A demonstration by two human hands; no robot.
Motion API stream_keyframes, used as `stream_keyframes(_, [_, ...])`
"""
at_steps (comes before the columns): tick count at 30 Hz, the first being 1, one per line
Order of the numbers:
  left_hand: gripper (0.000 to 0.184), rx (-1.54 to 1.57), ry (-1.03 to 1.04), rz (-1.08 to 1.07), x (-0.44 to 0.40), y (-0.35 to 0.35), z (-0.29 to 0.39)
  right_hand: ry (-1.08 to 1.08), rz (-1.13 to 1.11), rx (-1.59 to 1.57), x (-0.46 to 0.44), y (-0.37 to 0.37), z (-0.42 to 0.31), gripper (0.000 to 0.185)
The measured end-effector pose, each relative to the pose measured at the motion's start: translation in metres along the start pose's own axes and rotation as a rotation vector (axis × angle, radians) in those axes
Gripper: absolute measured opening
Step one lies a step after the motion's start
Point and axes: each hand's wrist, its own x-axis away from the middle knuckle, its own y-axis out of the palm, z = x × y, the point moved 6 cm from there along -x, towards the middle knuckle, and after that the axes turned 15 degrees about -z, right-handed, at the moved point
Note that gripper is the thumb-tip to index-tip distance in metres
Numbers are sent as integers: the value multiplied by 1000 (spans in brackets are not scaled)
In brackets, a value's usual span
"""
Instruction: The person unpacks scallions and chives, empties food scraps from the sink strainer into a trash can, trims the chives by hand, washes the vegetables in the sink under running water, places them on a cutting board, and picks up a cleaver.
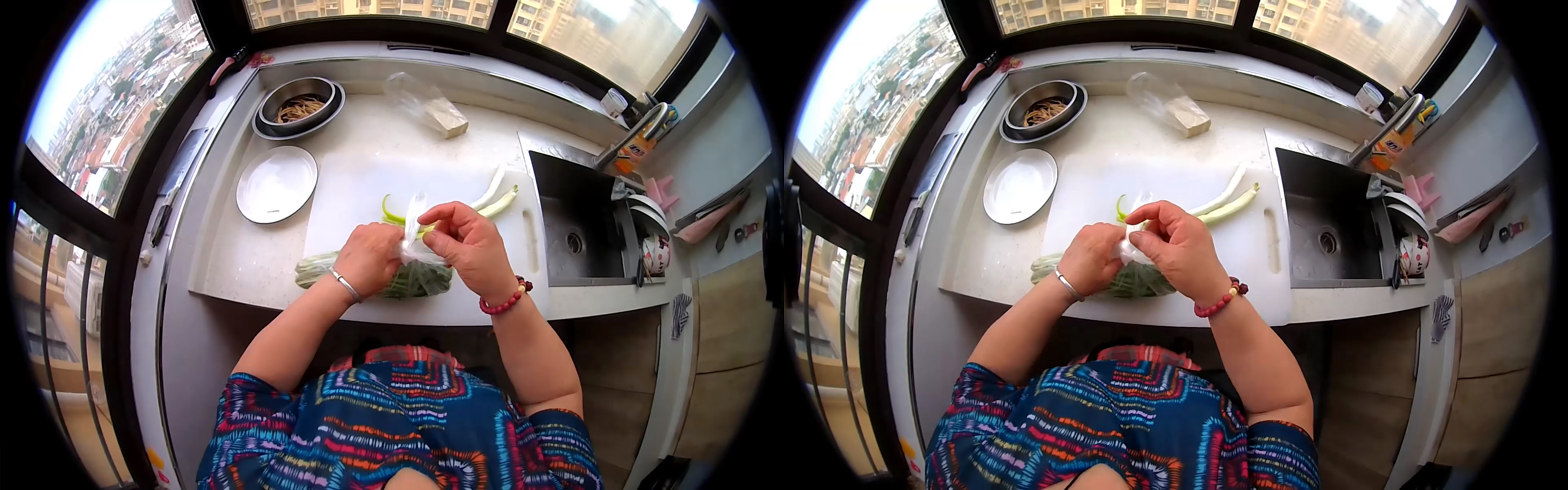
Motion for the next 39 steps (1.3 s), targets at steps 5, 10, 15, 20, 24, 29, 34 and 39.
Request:
stream_keyframes(5, [24, 301, -124, 222, 9, -11, -20, -207, 238, -405, 24, -35, -32, 38])
stream_keyframes(10, [31, 448, -73, 160, 6, -10, -23, 143, 265, 360, 24, -29, 32, 49])
stream_keyframes(15, [16, 375, 19, 316, 15, -25, -8, 91, 249, 632, 11, 9, 21, 50])
stream_keyframes(20, [16, 416, -47, 534, 44, -63, -50, 125, 418, 309, 23, -29, 41, 40])
stream_keyframes(24, [26, 189, 64, 373, 40, -64, 0, 122, 333, 500, 16, -13, 27, 26])
stream_keyframes(29, [17, 1, -3, 317, 42, -73, 21, -43, 221, 880, 14, 11, -9, 21])
stream_keyframes(34, [3, 790, 106, 881, 75, -111, -18, -64, 204, 776, 16, 4, 1, 10])
stream_keyframes(39, [10, 1001, 205, 1058, 98, -131, -51, 10, 309, 72, 23, -16, 18, 3])
